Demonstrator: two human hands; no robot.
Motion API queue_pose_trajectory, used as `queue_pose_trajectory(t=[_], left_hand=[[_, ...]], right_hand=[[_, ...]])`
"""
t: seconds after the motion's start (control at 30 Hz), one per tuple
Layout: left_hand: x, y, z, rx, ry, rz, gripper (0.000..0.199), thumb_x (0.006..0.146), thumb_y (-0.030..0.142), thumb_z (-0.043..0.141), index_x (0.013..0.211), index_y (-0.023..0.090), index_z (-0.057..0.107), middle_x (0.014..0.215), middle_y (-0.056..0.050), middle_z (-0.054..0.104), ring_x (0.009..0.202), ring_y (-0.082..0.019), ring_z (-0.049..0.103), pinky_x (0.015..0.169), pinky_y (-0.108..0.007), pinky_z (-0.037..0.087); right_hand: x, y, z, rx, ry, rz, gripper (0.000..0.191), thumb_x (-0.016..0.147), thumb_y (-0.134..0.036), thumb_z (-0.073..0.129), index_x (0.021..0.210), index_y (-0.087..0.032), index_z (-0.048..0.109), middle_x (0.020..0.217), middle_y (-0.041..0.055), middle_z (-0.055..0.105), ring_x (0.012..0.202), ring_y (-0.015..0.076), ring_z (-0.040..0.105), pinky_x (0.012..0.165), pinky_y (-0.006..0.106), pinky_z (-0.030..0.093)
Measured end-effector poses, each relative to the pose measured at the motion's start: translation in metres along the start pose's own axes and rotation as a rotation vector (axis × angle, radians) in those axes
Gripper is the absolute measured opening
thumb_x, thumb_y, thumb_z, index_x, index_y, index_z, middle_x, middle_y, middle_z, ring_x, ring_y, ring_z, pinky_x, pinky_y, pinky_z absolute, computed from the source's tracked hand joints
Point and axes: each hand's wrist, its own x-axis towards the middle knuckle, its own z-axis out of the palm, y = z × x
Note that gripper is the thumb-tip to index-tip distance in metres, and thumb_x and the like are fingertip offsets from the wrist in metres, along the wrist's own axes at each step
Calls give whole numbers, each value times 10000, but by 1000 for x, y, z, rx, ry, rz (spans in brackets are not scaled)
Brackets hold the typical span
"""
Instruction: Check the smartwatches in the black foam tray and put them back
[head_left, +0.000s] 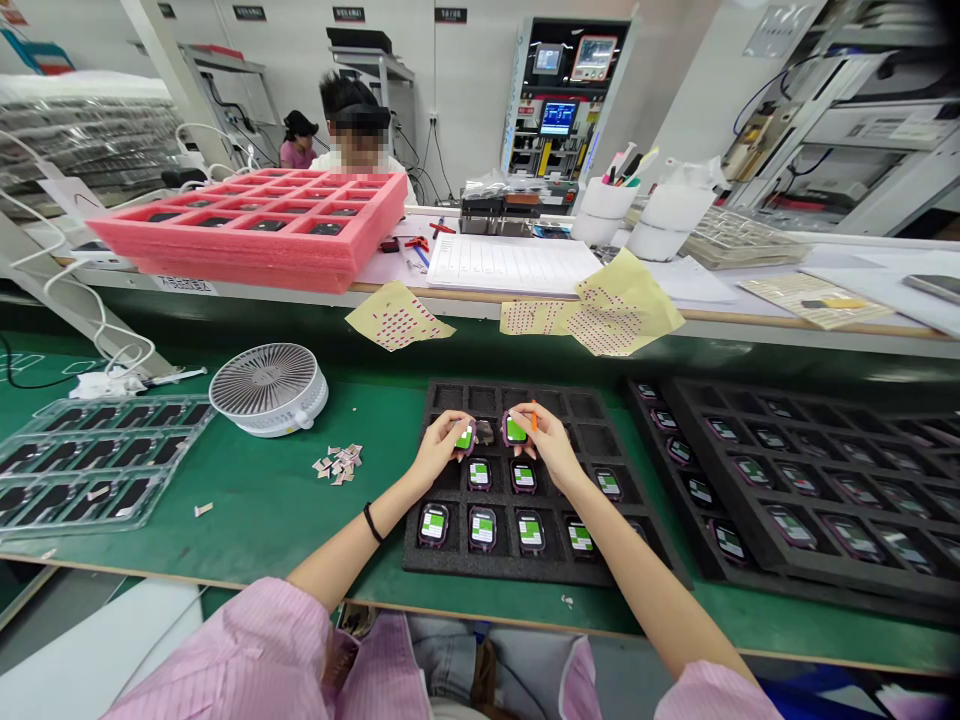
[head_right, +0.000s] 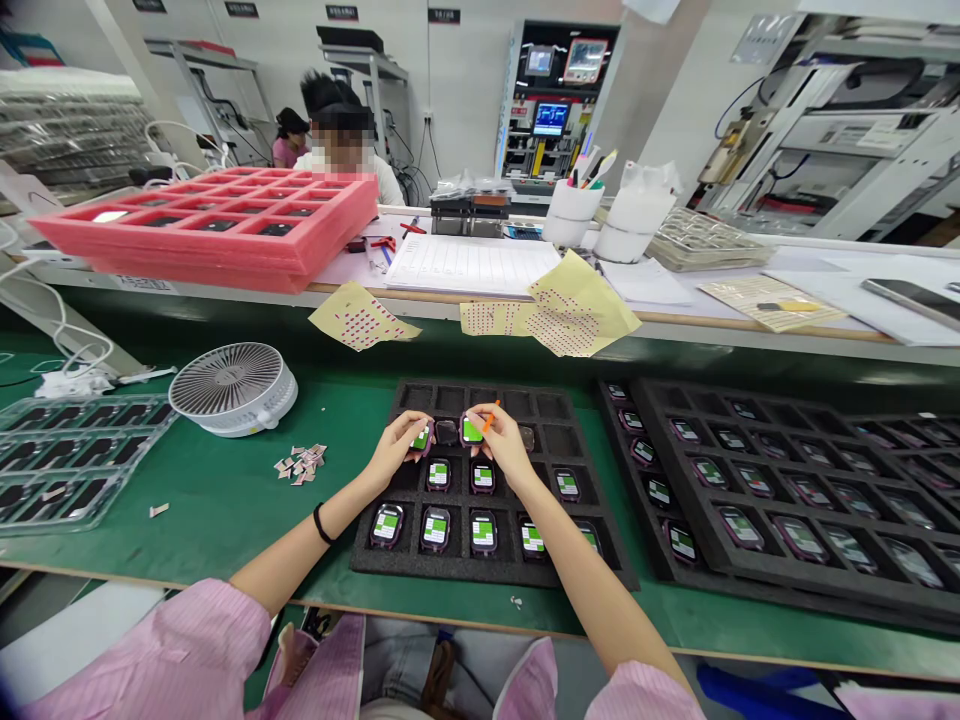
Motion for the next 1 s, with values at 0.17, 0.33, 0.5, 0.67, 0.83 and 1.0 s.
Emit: queue_pose_trajectory(t=[0.17,0.33,0.5,0.67,0.83,1.0], left_hand=[[3,-4,-1,-3,-56,66,441,755,449,648,1074,165,541,817,-29,649,481,-58,524,395,-165,320],[4,-5,-1,-6,-67,104,467,735,408,678,1108,166,535,817,-17,615,539,-71,552,427,-169,355],[2,-4,-3,2,-33,74,364,840,460,526,1017,148,589,734,-20,617,495,-72,527,409,-177,334],[4,-8,-3,-50,-74,84,428,824,443,560,1153,170,557,929,-60,639,600,-96,582,460,-190,390],[8,-15,-3,-89,-114,129,617,788,349,632,1347,211,411,1039,-80,619,810,-156,627,568,-209,446],[8,-16,-3,-86,-118,120,766,737,299,699,1407,228,333,1082,-85,609,910,-181,628,602,-202,453]], right_hand=[[-1,-4,2,18,7,20,367,653,-459,745,851,-194,586,634,-40,545,378,66,488,311,180,258],[-3,-5,4,22,-56,10,424,607,-354,797,926,-205,560,711,-27,572,446,75,522,347,182,301],[-4,-3,5,5,-96,-12,511,551,-321,825,959,-221,534,743,-16,581,516,99,532,359,193,359],[-4,-3,5,9,-92,-15,487,589,-333,802,973,-222,523,758,-12,581,545,106,557,363,186,363],[-3,-3,4,29,-84,-2,456,648,-379,767,993,-214,519,710,-21,567,538,112,576,343,171,301],[-1,-1,2,42,-62,-6,478,631,-389,778,987,-203,519,713,-26,565,528,111,580,348,165,287]])
